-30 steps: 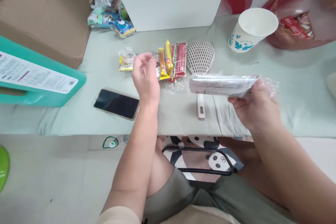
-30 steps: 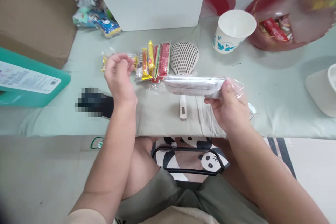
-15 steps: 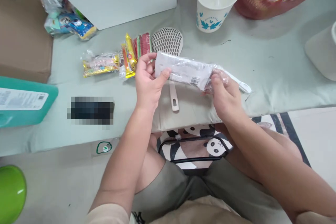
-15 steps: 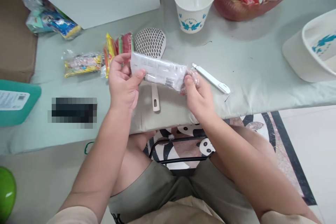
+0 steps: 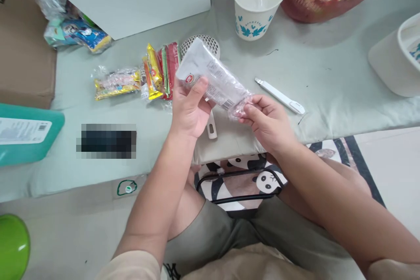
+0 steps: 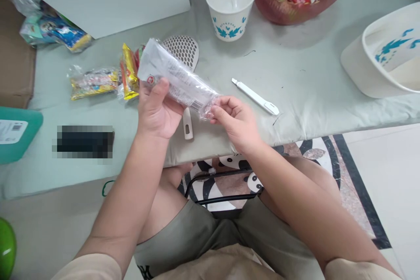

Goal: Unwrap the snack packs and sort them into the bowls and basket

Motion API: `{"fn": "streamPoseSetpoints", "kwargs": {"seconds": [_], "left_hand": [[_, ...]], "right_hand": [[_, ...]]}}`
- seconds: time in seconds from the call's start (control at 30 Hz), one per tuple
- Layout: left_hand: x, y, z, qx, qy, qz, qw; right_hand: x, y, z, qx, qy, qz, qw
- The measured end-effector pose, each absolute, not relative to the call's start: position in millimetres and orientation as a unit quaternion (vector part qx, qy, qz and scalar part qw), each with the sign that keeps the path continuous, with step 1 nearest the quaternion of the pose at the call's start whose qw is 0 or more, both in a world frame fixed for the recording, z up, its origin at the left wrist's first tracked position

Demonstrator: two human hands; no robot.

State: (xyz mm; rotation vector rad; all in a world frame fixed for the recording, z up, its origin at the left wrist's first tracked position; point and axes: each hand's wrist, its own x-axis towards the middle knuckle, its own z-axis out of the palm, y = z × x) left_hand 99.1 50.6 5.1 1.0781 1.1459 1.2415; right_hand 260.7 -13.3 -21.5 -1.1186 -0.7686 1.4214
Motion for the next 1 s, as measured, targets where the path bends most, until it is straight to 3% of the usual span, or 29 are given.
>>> {"fn": "streamPoseSetpoints", "kwargs": {"seconds": [0.3,0.5,0.7,0.87,1.0], "left_hand": [[103,42,6,0.432,0.485,0.494,0.578],[104,40,9,0.458,0.485,0.492,0.559],[96,46,13,0.421,0.484,0.495,0.586],[99,41,15,0.385,0.46,0.446,0.664],[106,33,12,0.383,0.426,0.398,0.716]], "right_hand": [[254,-12,-22,-0.45,-0.305,0.639,0.544],[253,-9,-28,-0.506,-0.272,0.585,0.573],[259,-15,-13,-0.495,-0.449,0.544,0.507],[257,-22,-5,-0.394,-0.614,0.431,0.531],[253,-23,-4,-0.356,-0.636,0.398,0.557]]}}
